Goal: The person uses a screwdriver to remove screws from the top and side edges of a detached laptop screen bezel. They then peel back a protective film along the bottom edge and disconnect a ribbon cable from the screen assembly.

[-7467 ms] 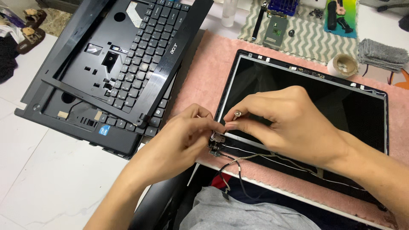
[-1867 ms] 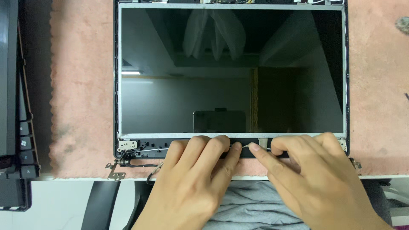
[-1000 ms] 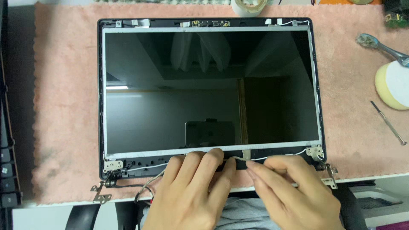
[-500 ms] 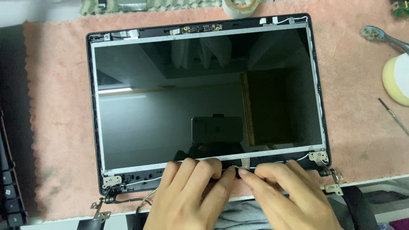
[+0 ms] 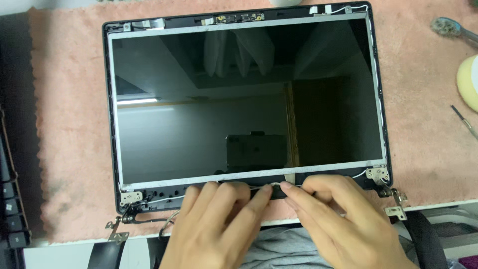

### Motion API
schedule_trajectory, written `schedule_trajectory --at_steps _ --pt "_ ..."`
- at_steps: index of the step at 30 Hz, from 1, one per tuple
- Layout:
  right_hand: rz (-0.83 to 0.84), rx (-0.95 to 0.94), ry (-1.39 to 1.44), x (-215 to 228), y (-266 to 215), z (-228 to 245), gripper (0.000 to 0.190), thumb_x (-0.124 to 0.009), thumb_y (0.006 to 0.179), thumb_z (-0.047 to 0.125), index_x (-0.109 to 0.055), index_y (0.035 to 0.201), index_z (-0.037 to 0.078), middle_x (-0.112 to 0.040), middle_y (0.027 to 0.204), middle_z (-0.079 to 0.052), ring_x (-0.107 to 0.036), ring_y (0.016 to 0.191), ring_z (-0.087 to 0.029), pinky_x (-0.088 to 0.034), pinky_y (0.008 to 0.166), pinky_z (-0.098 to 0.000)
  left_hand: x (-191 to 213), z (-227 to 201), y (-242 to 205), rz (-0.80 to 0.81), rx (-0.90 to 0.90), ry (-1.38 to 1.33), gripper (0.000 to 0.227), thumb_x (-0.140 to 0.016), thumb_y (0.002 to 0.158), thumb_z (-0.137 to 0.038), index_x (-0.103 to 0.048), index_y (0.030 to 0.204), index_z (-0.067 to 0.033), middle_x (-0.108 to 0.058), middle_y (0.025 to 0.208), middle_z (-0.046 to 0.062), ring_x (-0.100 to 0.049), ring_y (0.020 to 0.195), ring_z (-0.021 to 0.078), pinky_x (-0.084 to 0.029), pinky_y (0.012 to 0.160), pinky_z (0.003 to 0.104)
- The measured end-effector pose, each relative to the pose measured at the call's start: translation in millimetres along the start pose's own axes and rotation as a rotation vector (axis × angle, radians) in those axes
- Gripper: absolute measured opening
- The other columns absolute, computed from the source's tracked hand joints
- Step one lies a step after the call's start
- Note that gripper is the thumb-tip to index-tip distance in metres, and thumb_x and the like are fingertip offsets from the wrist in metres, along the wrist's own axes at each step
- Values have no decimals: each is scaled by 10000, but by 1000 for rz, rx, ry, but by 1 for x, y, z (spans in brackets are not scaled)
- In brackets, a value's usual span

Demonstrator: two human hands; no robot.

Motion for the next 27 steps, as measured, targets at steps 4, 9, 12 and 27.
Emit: schedule_trajectory --at_steps 4,9,12,27 --pt "-72 65 7 -10 -10 -13 442 -847 1008 107 -778 1444 121 -674 1130 -64 -673 796 -131 -610 843 -318 19 4 -4 -76 10 43 153 -722 1129 -163 -817 1223 -87 -627 1032 105 -524 784 279 -336 671 451" --pt "114 48 -104 -17 -7 -20 476 -817 1003 214 -758 1475 189 -614 1221 -60 -660 744 -122 -624 780 -309 39 12 -13 -180 -33 188 70 -805 1117 -179 -810 1136 -111 -627 966 44 -482 712 260 -295 671 426" --pt "177 14 -138 -23 -5 -25 348 -756 1051 272 -788 1391 204 -645 1246 -65 -751 799 -153 -678 794 -388 50 19 -25 -202 9 241 82 -859 1096 -182 -801 1132 -135 -630 925 16 -499 712 241 -307 704 412" --pt "-42 -1 183 -20 36 18 183 -796 1045 134 -863 1211 99 -632 1116 -43 -647 783 -120 -549 742 -296 48 41 -31 -165 9 185 193 -686 1173 -265 -729 1217 -81 -636 1228 108 -565 974 357 -418 790 492"
Point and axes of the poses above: each hand's wrist, its own y-axis towards the middle knuckle, its own x-axis out of the back of the hand, z = x × y, the point moved 4 cm from there along y, towards the middle knuckle
